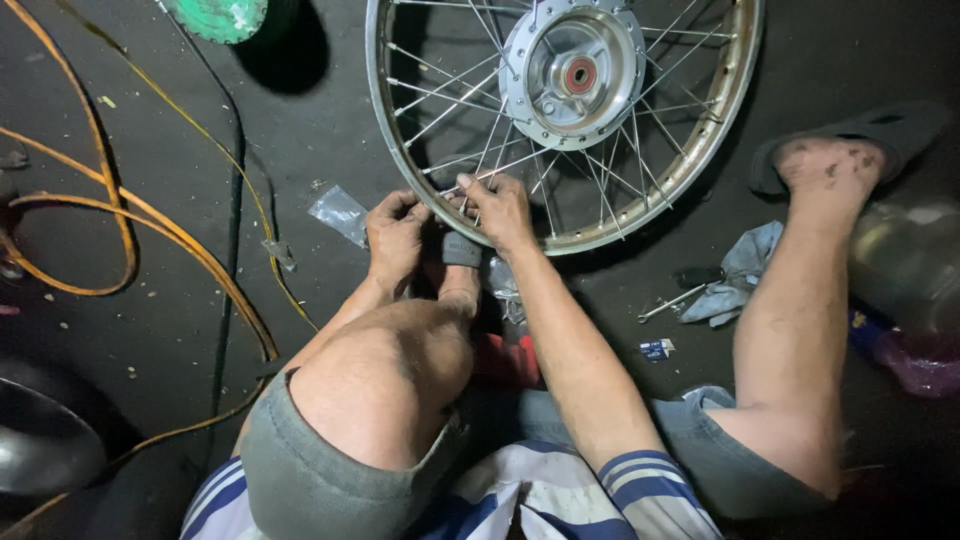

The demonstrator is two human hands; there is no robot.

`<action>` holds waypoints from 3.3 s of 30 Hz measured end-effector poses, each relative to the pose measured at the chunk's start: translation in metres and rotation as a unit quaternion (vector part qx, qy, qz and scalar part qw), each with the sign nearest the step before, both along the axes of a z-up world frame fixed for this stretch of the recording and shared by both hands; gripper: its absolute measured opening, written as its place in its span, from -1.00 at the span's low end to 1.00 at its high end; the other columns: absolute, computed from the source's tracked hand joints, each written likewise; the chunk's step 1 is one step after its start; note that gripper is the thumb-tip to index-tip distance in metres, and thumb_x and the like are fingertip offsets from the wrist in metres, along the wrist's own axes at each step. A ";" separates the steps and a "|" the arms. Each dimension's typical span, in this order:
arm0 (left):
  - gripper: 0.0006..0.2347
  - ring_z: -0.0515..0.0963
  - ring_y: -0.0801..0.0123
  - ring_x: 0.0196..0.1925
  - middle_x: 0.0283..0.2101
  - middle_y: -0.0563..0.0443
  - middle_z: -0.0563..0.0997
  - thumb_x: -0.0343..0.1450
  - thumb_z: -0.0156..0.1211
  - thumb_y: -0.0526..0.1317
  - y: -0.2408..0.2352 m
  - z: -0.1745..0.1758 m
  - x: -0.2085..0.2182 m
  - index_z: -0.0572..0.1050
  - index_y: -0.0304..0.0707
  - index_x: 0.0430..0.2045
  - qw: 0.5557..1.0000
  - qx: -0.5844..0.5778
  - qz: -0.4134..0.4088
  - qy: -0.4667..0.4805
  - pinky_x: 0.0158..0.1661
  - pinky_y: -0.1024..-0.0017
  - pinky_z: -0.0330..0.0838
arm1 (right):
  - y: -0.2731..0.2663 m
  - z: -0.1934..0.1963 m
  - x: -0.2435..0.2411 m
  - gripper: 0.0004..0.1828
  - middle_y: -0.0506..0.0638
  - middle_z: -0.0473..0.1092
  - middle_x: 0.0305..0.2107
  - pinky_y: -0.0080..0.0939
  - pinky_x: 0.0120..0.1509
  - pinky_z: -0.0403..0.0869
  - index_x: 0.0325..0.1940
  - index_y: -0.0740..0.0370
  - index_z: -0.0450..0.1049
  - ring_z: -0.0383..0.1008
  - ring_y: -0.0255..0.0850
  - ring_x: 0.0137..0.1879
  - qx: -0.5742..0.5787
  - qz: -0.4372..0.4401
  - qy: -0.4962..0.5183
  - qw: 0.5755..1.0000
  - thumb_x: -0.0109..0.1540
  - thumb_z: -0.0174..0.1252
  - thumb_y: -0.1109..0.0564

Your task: The person sits on the floor and laces a motorcycle wheel by inserting spokes into the rim and hub. They use their hands to tighten the spoke nipples and adjust the tension of the spokes throughout the process.

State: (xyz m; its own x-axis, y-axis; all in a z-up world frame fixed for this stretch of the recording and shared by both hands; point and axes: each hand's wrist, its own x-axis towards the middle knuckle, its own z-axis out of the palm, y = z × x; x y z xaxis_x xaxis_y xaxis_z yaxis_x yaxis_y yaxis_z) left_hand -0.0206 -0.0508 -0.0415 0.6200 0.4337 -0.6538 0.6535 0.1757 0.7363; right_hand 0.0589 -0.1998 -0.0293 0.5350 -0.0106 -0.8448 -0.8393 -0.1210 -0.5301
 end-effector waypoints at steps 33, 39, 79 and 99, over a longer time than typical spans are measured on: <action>-0.81 0.37 0.15 -0.07 -0.22 0.16 0.57 0.35 0.06 -0.13 0.013 -0.002 0.077 0.68 0.15 -0.50 0.584 0.450 -0.674 -0.036 -0.12 0.10 0.10 | -0.009 -0.081 -0.023 -0.60 0.05 0.49 -0.37 -0.10 -0.08 0.60 -0.17 0.18 0.61 0.53 -0.17 -0.15 0.019 0.017 -0.054 0.998 0.28 0.30 -0.22; -0.87 0.46 0.19 -0.17 -0.35 0.14 0.62 0.30 0.11 -0.12 0.016 -0.027 0.077 0.64 0.07 -0.53 0.539 0.453 -0.705 -0.090 -0.13 0.10 0.14 | -0.015 -0.065 -0.022 -0.61 0.25 0.54 -0.18 0.15 0.29 0.43 -0.12 0.24 0.61 0.50 0.20 0.16 -0.064 0.095 -0.127 0.985 0.31 0.25 -0.16; -0.85 0.58 0.19 -0.51 -0.58 0.08 0.63 0.33 0.13 -0.21 -0.003 0.014 0.092 0.64 -0.06 -0.60 0.575 0.446 -0.686 -0.007 -0.23 0.20 0.08 | -0.013 -0.060 -0.024 -0.70 0.22 0.49 -0.29 0.14 0.22 0.43 -0.15 0.26 0.51 0.53 0.15 0.06 -0.089 -0.009 -0.195 0.977 0.29 0.31 -0.03; -0.83 0.66 0.15 -0.34 -0.26 -0.01 0.66 0.37 0.10 -0.16 0.005 0.002 0.093 0.62 -0.11 -0.31 0.567 0.424 -0.706 -0.013 -0.21 0.16 0.16 | -0.016 -0.050 -0.021 -0.69 0.10 0.46 -0.34 -0.02 0.06 0.49 -0.18 0.18 0.44 0.54 -0.04 -0.08 -0.052 -0.029 -0.213 0.975 0.26 0.36 -0.05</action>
State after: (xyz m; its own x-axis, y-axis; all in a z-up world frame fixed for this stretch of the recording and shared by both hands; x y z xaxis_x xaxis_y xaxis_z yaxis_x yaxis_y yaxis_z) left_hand 0.0725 -0.0456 -0.0398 0.7461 -0.3555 -0.5630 -0.3110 -0.9337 0.1774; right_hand 0.0382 -0.2159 -0.0790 0.8333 -0.1244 -0.5386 -0.5524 -0.1520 -0.8196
